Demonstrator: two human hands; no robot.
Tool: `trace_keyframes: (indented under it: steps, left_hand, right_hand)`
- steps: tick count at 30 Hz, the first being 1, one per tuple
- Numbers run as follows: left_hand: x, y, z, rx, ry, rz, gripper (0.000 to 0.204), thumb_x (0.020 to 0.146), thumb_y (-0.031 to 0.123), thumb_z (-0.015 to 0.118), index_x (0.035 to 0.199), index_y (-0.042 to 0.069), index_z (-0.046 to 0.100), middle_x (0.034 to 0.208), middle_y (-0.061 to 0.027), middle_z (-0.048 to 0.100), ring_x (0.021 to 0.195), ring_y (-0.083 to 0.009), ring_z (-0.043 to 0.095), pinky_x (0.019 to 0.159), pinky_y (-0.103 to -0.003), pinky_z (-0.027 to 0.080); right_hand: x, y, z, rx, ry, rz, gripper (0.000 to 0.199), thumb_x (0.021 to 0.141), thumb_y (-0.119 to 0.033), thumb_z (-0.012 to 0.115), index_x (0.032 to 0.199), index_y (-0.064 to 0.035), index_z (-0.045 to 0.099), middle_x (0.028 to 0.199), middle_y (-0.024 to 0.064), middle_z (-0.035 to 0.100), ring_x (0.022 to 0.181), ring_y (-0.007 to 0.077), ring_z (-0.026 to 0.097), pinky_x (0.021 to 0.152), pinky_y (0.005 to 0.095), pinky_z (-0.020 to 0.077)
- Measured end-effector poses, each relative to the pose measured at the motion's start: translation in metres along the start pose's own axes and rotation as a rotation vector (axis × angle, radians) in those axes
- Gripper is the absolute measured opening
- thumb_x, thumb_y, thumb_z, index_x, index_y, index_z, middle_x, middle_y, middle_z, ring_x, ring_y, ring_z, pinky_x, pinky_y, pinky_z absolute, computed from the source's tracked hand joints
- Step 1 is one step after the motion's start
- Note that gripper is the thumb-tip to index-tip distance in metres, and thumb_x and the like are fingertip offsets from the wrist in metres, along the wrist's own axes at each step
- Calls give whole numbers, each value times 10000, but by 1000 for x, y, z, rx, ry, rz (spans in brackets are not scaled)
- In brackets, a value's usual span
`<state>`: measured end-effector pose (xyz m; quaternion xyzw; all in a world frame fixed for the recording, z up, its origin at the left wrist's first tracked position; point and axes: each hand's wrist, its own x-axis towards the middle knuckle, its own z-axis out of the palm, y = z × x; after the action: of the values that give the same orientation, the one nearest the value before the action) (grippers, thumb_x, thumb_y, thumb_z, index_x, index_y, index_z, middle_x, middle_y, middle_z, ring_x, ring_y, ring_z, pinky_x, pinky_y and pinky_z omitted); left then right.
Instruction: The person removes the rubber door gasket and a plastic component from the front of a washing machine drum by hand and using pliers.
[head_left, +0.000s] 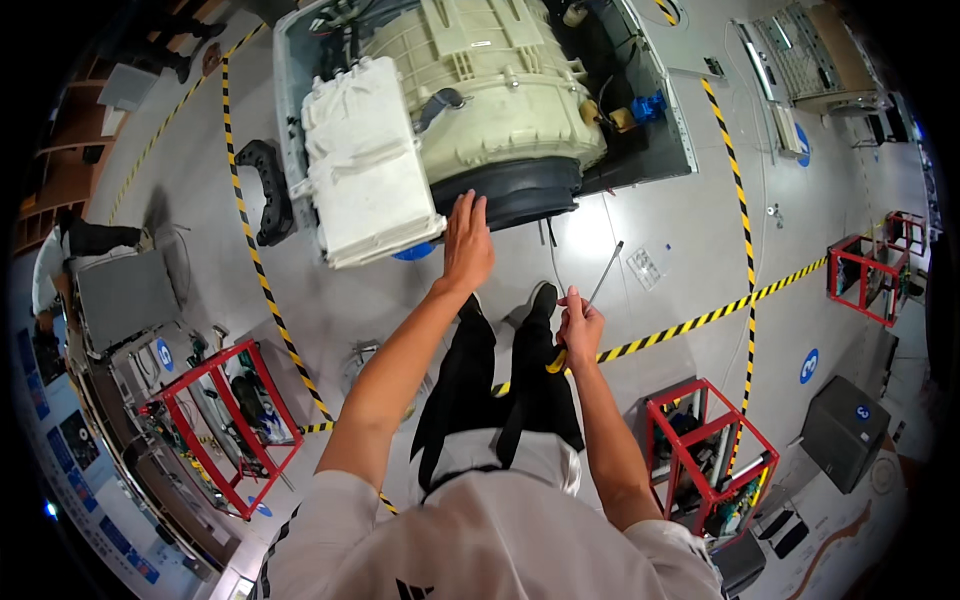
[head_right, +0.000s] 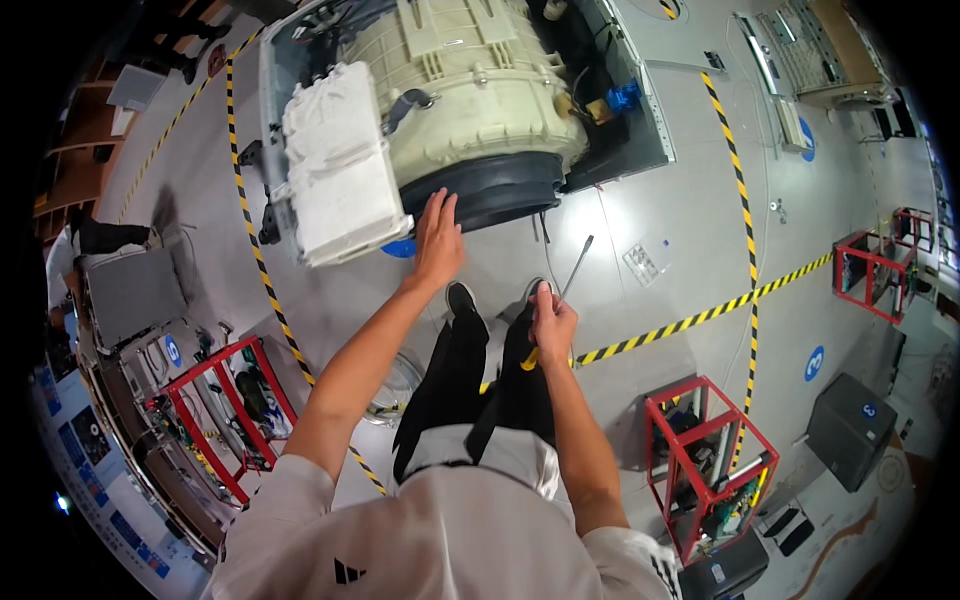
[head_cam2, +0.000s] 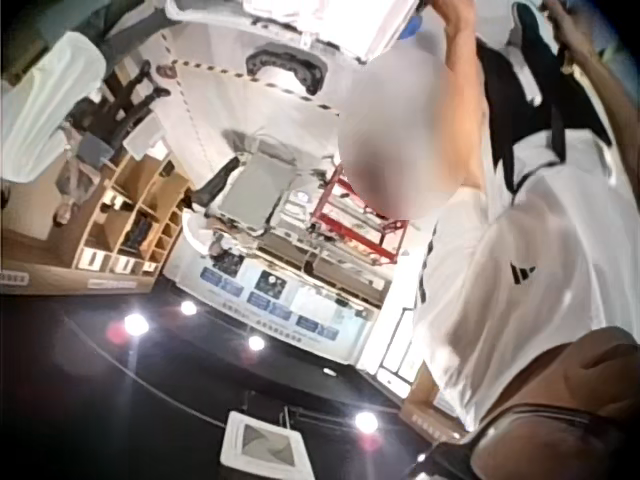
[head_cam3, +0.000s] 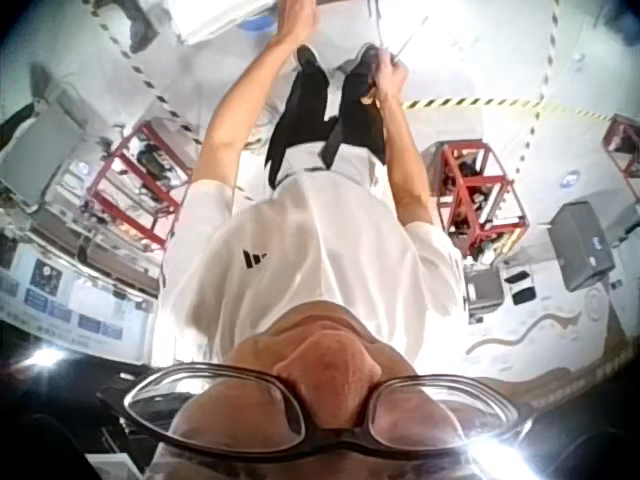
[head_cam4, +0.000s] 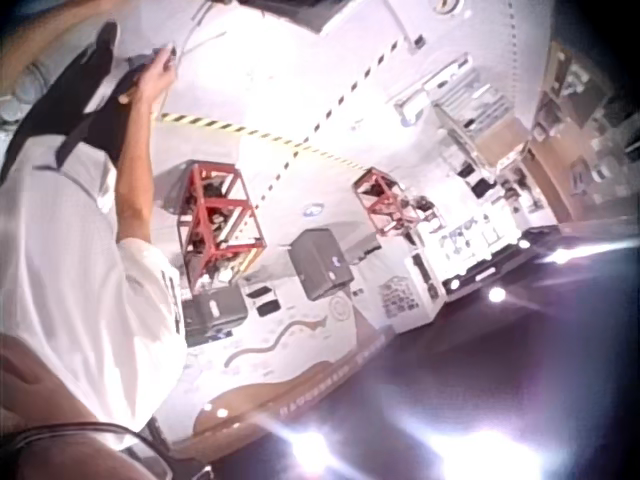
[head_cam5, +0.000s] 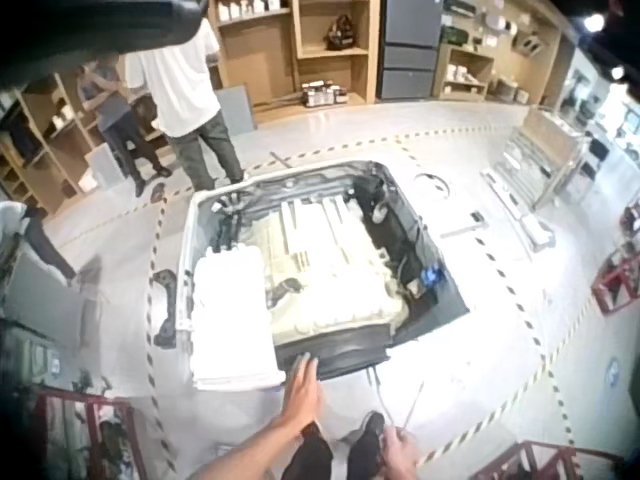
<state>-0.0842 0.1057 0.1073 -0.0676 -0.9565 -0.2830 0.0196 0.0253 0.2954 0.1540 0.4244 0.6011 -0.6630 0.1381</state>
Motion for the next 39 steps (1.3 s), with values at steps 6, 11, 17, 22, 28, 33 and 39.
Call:
trace_keyframes:
  steps: [6, 11, 17, 22, 28, 33, 39]
  left_hand:
    - [15, -19, 18, 126, 32, 74, 503, 834, 49, 584, 1316, 14, 442, 1346, -208, 398, 1220, -395, 408, 1006, -460, 347]
    - [13, -25, 25, 235, 14, 140, 507, 872, 155, 591, 1330, 16, 424, 1344, -233, 393, 1216, -410, 399, 997, -488, 343]
    - [13, -24, 38, 293, 105, 241, 640, 789, 221, 718, 1324, 10, 435, 1337, -234, 386, 1226, -394, 386, 1005, -466, 336]
    - [24, -39, 47, 330, 250, 271, 604, 673, 6, 708, 1248, 47, 531, 1275, -192, 461, 1148, -369, 466, 944, -441, 400]
    - [22, -54, 49, 319, 450, 402, 594, 596, -163, 581, 1152, 46, 610, 1148, -125, 600, 1043, -318, 591, 910, -372, 467]
    - [20, -56, 51, 457, 528, 545, 507, 647, -89, 567, 1141, 16, 611, 1049, -150, 647, 950, -326, 613, 855, -367, 482]
    - [8, -67, 49, 675, 511, 629, 514, 684, -47, 630, 1176, 103, 611, 976, -112, 656, 831, -283, 612, 727, -366, 496]
  right_hand:
    - [90, 27, 36, 96, 16, -81, 403, 910, -364, 594, 892, 34, 657, 636, 35, 585, 389, 72, 422, 375, 230, 315]
    - [120, 26, 9, 36, 49, -166, 377, 893, -339, 624, 936, 33, 674, 686, 44, 645, 435, 74, 458, 431, 249, 368]
    - [151, 35, -32, -393, 116, -563, 344, 783, -232, 751, 1015, 7, 665, 934, 120, 687, 613, 165, 581, 536, 265, 445]
    - [225, 23, -7, -572, 187, -1130, 647, 672, -313, 827, 1208, -59, 570, 1258, 110, 564, 698, 203, 597, 572, 291, 497]
    - [282, 19, 29, -620, 186, -1383, 895, 526, -36, 816, 1332, -210, 468, 1334, 81, 506, 920, 303, 644, 696, 346, 548]
    - [303, 10, 16, -579, 116, -1578, 656, 593, 24, 739, 1212, -156, 611, 987, 128, 678, 833, 283, 667, 730, 328, 540]
    - [298, -11, 0, -845, -33, -1553, 525, 694, -34, 679, 1198, -172, 628, 628, 196, 566, 571, 351, 572, 602, 371, 478]
